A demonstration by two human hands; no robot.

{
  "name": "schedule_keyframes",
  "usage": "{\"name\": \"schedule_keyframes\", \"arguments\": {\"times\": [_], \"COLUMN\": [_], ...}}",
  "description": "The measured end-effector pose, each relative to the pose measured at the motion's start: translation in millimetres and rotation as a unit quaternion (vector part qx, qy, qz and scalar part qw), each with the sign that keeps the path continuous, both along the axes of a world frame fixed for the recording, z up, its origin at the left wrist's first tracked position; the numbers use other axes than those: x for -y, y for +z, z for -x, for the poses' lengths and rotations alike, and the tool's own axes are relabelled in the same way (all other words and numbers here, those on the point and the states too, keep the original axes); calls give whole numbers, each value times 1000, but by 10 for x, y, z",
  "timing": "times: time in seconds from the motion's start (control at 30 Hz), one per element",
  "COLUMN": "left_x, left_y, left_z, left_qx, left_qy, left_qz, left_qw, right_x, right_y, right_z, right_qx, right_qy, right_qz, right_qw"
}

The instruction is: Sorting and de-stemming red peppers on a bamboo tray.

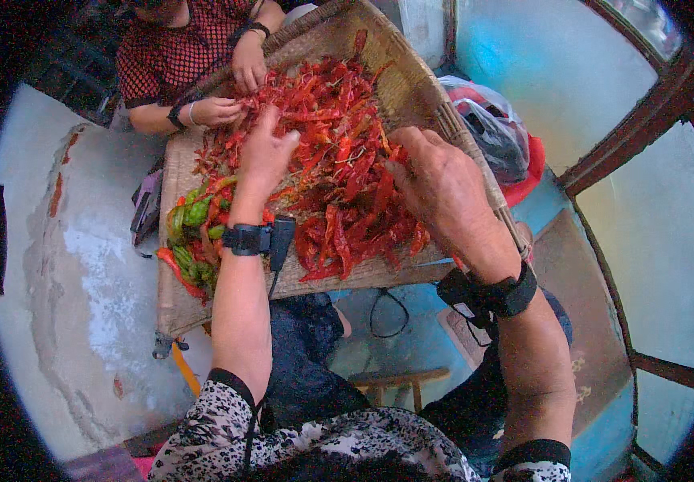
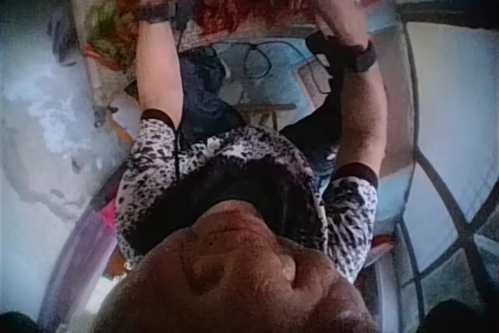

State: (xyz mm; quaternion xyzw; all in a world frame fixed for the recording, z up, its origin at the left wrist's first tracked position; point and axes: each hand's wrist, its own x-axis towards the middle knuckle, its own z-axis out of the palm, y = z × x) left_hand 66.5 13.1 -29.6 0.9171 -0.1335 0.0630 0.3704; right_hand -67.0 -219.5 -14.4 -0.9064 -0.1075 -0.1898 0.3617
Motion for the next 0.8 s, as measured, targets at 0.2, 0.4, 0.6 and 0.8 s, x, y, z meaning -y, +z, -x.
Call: {"name": "schedule_keyframes", "arguments": {"times": [0.2, 0.4, 0.6, 0.8], "left_x": [179, 312, 400, 492], "left_y": [-212, 66, 171, 177], "left_z": [164, 346, 638, 739], "left_qx": [-27, -65, -73, -98], "left_qy": [-62, -167, -218, -215], "left_qz": [-208, 60, 160, 86], "left_qw": [976, 982, 960, 968], "right_x": [-13, -62, -152, -191], "right_y": [-27, -78, -37, -13], "right_z": [-4, -51, -69, -99], "right_qx": [-37, 0, 22, 11], "right_qy": [7, -8, 31, 11], "right_qz": [49, 35, -129, -118], "right_qw": [998, 999, 991, 993]}}
